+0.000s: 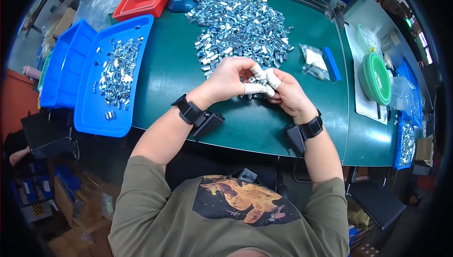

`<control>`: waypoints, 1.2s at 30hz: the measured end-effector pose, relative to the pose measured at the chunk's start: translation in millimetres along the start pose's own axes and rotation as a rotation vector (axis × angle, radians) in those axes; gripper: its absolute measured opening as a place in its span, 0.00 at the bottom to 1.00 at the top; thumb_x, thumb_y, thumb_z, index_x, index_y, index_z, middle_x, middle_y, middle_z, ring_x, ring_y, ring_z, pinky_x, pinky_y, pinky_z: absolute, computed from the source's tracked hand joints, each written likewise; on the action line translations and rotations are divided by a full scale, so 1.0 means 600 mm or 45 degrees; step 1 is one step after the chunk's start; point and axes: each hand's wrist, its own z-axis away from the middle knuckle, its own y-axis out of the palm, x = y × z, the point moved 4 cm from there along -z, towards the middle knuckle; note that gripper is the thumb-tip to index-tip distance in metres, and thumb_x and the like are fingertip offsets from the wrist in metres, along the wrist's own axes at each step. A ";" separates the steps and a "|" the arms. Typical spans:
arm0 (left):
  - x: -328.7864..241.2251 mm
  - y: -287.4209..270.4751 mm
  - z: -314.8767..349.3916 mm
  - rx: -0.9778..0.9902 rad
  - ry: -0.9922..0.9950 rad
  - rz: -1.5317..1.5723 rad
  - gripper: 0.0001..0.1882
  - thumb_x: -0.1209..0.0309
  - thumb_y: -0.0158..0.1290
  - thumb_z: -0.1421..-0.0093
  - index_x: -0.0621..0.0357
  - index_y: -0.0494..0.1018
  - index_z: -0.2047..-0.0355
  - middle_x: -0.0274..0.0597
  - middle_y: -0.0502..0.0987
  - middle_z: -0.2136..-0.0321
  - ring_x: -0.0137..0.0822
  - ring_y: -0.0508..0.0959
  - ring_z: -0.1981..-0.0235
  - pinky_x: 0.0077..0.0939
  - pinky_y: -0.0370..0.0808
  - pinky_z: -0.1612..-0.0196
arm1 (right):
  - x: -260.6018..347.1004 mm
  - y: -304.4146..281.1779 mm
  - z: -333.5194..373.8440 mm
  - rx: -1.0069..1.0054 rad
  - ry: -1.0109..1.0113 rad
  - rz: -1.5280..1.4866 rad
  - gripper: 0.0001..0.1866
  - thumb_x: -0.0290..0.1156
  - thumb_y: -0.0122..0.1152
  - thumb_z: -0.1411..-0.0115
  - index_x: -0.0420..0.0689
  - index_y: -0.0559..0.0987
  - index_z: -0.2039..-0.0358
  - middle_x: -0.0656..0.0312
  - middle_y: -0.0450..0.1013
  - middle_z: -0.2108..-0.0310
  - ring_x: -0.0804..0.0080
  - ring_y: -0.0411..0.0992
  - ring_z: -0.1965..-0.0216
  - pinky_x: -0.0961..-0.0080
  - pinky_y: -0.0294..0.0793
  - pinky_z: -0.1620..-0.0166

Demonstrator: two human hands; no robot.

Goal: The person picks up a metal component and a white plastic piece from the table, fits them together by hand, and places the assembled unit into a blue tray, repeating the process.

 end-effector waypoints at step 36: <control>-0.037 -0.152 0.052 -0.424 -0.167 -1.035 0.15 0.69 0.54 0.54 0.59 0.71 0.64 0.47 0.72 0.62 0.42 0.70 0.59 0.27 0.66 0.56 | -0.002 -0.004 0.001 -0.076 -0.042 0.132 0.11 0.36 0.43 0.40 0.44 0.70 0.73 0.73 0.59 0.86 0.89 0.49 0.89 0.90 0.47 0.85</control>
